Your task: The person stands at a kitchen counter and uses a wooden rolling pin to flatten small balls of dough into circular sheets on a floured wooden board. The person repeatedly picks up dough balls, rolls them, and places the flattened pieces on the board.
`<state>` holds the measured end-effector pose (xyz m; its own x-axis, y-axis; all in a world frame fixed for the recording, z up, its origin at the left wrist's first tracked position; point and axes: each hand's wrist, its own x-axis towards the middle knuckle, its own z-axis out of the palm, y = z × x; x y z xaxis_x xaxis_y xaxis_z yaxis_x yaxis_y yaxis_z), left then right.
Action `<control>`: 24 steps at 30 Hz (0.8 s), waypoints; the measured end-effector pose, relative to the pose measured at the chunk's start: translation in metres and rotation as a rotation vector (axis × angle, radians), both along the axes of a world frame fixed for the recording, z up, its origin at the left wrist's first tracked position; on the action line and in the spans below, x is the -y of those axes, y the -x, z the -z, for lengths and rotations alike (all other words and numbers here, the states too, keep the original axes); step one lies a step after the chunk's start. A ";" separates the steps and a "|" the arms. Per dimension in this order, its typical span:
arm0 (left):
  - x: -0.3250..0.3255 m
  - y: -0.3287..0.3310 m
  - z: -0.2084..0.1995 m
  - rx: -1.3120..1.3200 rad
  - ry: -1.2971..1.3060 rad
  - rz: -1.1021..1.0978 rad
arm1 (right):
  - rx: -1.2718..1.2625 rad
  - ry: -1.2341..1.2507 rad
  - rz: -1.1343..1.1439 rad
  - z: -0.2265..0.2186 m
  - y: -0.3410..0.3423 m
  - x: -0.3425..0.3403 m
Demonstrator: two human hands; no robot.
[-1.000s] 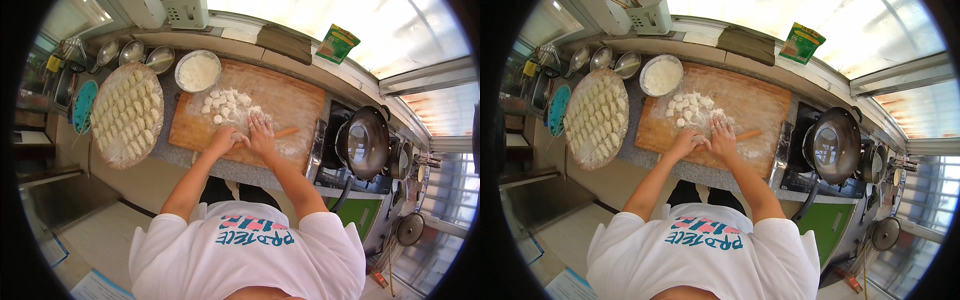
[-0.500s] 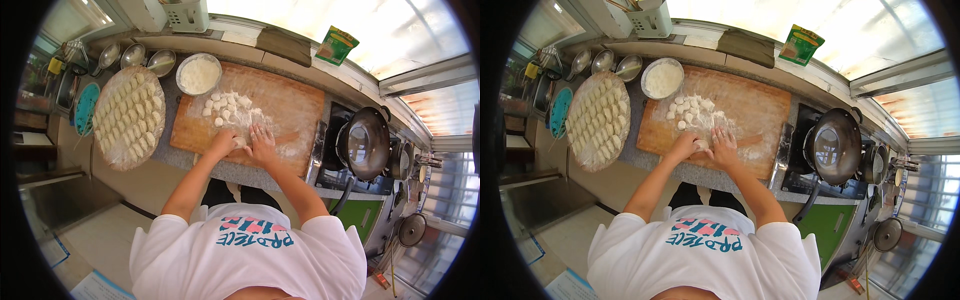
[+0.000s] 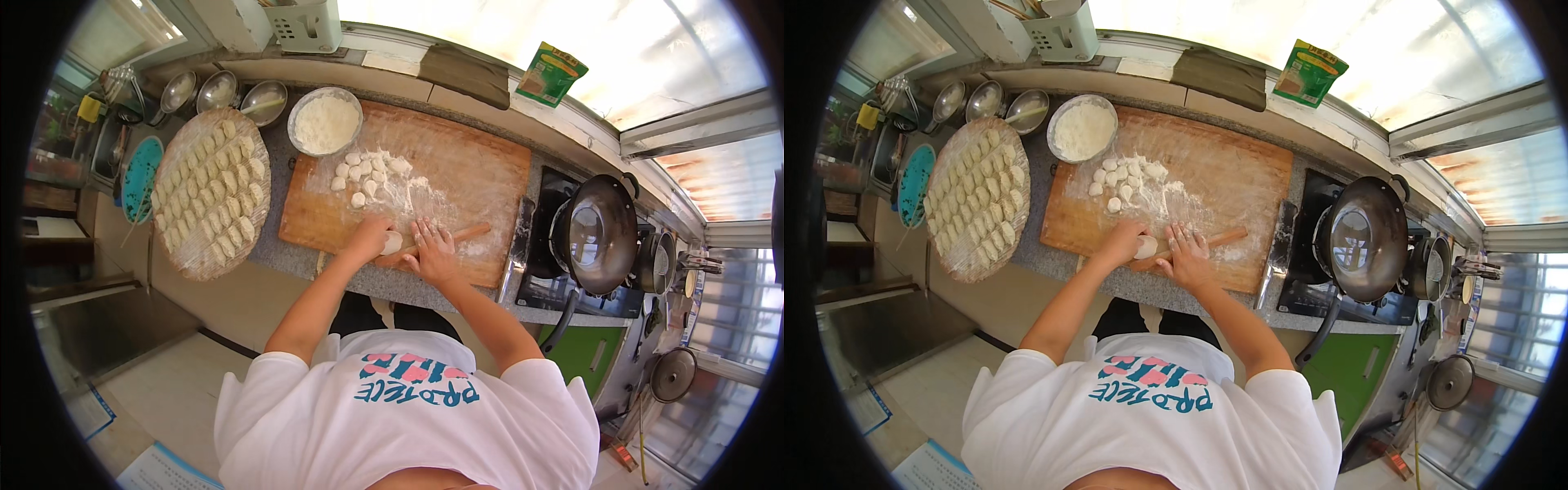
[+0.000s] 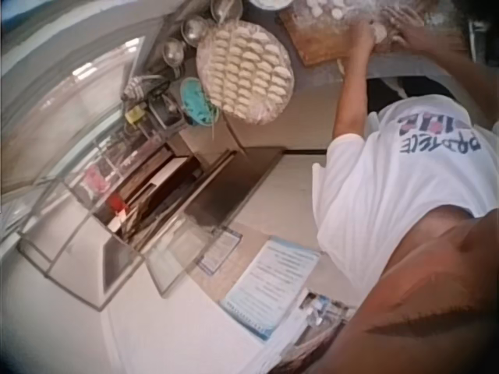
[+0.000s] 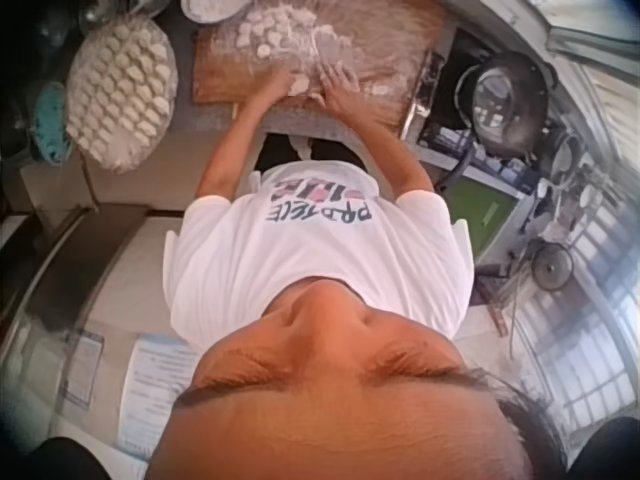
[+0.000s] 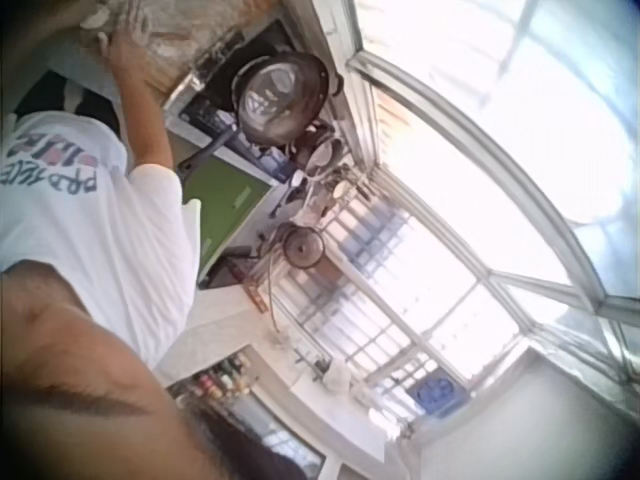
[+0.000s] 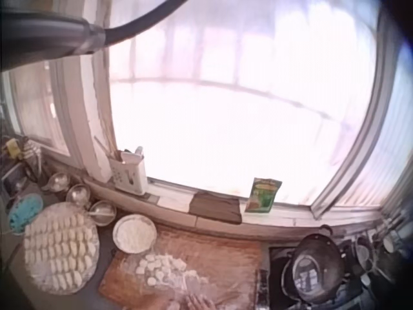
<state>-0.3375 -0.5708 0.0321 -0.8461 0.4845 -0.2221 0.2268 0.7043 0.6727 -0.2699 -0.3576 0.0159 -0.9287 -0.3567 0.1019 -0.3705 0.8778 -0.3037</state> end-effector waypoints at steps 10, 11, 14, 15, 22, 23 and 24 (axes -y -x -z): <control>0.005 -0.001 -0.005 -0.074 -0.040 -0.163 | -0.050 0.020 0.055 0.002 0.066 0.020; 0.004 -0.001 -0.007 -0.062 -0.009 -0.148 | -0.069 0.007 0.043 0.006 0.056 0.018; 0.004 -0.006 0.006 -0.035 -0.010 -0.058 | -0.002 0.020 -0.020 0.005 0.014 0.006; 0.003 -0.006 0.008 -0.060 -0.014 0.021 | 0.010 0.033 -0.014 0.002 0.001 0.003; 0.004 0.001 0.000 0.029 -0.087 -0.142 | -0.042 0.057 0.046 0.001 0.056 0.021; 0.004 0.003 0.001 0.096 -0.043 -0.198 | -0.036 0.069 0.066 0.000 0.063 0.024; 0.005 0.003 -0.002 0.100 -0.012 -0.158 | -0.029 0.081 0.083 0.000 0.066 0.026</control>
<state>-0.3402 -0.5755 0.0336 -0.8857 0.3508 -0.3040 0.0457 0.7177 0.6949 -0.3357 -0.3836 0.0159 -0.9508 -0.2687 0.1542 -0.3075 0.8789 -0.3648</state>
